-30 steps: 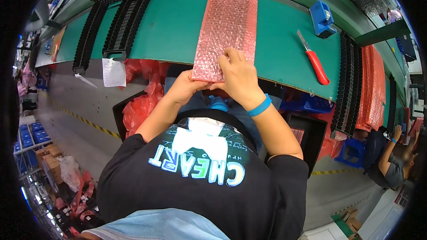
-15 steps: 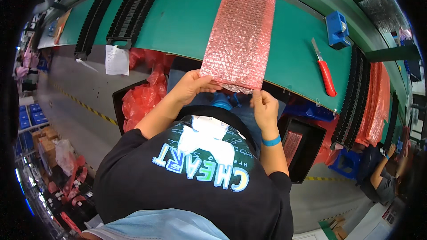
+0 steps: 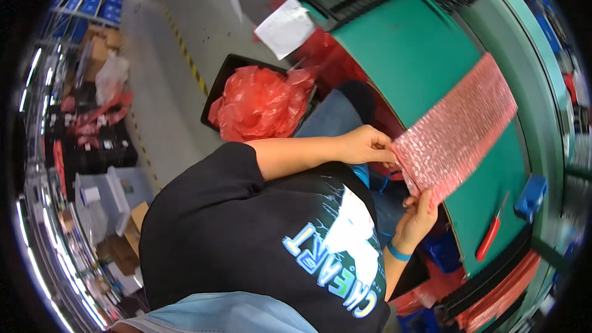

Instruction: The worker is unwrapping keyboard components from bubble wrap, inspecting them, and repackaging them into red plastic bags.

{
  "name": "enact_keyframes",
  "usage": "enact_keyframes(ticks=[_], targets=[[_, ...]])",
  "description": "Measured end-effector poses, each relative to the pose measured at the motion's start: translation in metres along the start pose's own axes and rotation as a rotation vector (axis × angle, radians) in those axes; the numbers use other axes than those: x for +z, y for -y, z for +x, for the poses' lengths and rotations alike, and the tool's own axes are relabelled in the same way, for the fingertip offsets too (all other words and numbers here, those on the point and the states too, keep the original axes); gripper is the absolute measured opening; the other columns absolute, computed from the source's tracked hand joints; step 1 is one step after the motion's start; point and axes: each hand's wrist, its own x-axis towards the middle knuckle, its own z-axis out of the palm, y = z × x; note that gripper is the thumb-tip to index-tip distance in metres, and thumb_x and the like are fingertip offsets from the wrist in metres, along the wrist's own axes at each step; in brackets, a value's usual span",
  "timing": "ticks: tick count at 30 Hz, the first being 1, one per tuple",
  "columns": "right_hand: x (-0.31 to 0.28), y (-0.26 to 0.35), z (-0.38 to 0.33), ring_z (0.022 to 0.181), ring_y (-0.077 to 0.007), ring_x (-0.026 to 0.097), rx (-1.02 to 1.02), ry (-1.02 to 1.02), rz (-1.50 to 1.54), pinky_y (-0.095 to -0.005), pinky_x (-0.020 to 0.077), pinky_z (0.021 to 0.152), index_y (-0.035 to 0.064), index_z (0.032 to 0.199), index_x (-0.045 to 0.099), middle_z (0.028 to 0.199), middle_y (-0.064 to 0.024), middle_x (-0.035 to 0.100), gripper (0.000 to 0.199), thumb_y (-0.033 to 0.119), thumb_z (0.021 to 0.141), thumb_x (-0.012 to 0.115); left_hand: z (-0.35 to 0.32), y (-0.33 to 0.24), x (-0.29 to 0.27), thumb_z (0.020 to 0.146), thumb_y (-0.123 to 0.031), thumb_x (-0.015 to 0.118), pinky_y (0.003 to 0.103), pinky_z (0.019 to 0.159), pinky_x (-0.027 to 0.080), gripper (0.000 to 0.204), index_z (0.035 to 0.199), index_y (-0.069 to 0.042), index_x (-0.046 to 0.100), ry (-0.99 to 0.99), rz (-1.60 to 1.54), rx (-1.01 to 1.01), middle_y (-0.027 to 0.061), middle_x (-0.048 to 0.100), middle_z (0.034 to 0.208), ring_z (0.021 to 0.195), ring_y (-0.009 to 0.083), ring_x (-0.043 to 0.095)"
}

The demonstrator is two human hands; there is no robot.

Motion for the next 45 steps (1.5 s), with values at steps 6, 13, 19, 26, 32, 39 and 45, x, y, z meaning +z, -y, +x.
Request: enact_keyframes(ticks=[6, 13, 19, 26, 32, 39, 45], targets=[[-0.002, -0.019, -0.008, 0.063, -0.0109, 0.055, 0.016, 0.165, -0.073, -0.0212, 0.0430, 0.057, 0.0025, 0.099, 0.063, 0.081, -0.0072, 0.066, 0.021, 0.023, 0.102, 0.058, -0.083, 0.098, -0.148, 0.088, -0.021, 0.068, 0.032, 0.065, 0.052, 0.019, 0.091, -0.004, 0.074, -1.009, 0.613, -0.156, 0.0109, 0.073, 0.083, 0.072, 0.0219, 0.067], [0.007, -0.059, 0.004, 0.069, -0.0096, 0.055, 0.309, 0.316, -0.503, -0.0214, 0.0434, 0.063, 0.0015, 0.103, 0.066, 0.087, -0.0066, 0.068, 0.021, 0.021, 0.101, 0.058, -0.270, 0.171, -0.260, 0.079, -0.027, 0.073, 0.042, 0.078, 0.053, 0.033, 0.105, -0.007, 0.070, -1.923, 1.444, -1.041, 0.0216, 0.068, 0.106, 0.101, 0.0355, 0.064], [0.034, -0.061, 0.012, 0.073, -0.0097, 0.055, 0.232, 0.567, -0.786, -0.0198, 0.0435, 0.069, -0.0004, 0.105, 0.068, 0.089, -0.0060, 0.069, 0.018, 0.014, 0.099, 0.059, -0.376, 0.120, -0.297, 0.085, -0.022, 0.070, 0.035, 0.084, 0.051, 0.031, 0.110, -0.003, 0.066, -1.406, -0.326, -0.414, 0.0126, 0.071, 0.095, 0.083, 0.0230, 0.067], [0.107, -0.042, 0.009, 0.078, -0.0104, 0.057, 0.229, 0.717, -0.825, -0.0192, 0.0438, 0.073, -0.0020, 0.105, 0.068, 0.090, -0.0057, 0.069, 0.015, 0.008, 0.095, 0.062, -0.405, -0.024, -0.295, 0.086, -0.004, 0.060, 0.031, 0.058, 0.048, 0.011, 0.096, -0.003, 0.065, -0.372, -0.751, 0.702, 0.0059, 0.068, 0.083, 0.057, 0.0125, 0.054], [0.170, -0.032, -0.021, 0.077, -0.0112, 0.058, 0.256, 1.020, -0.629, -0.0213, 0.0455, 0.072, -0.0006, 0.104, 0.068, 0.089, -0.0073, 0.068, 0.014, 0.007, 0.093, 0.066, -0.248, -0.113, -0.162, 0.075, 0.008, 0.070, 0.030, 0.072, 0.059, 0.028, 0.102, -0.001, 0.067, -0.574, -0.278, 0.353, 0.0123, 0.072, 0.092, 0.077, 0.0187, 0.070], [0.167, -0.054, -0.003, 0.070, -0.0118, 0.059, 0.510, 0.847, -0.457, -0.0204, 0.0467, 0.066, -0.0023, 0.101, 0.067, 0.085, -0.0082, 0.067, 0.015, 0.008, 0.090, 0.069, -0.107, -0.010, -0.085, 0.100, -0.033, 0.053, 0.034, 0.074, 0.050, 0.031, 0.098, -0.005, 0.067, -0.327, 0.397, 0.138, 0.0061, 0.072, 0.098, 0.085, 0.0156, 0.063], [0.162, -0.050, 0.005, 0.066, -0.0124, 0.060, 0.297, 0.417, -0.398, -0.0180, 0.0473, 0.063, -0.0026, 0.094, 0.067, 0.081, -0.0067, 0.067, 0.011, 0.008, 0.089, 0.070, -0.167, 0.060, -0.156, 0.099, -0.049, 0.048, 0.034, 0.072, 0.053, 0.052, 0.098, -0.005, 0.075, -0.685, 0.099, -0.502, 0.0114, 0.072, 0.106, 0.080, 0.0221, 0.065]])
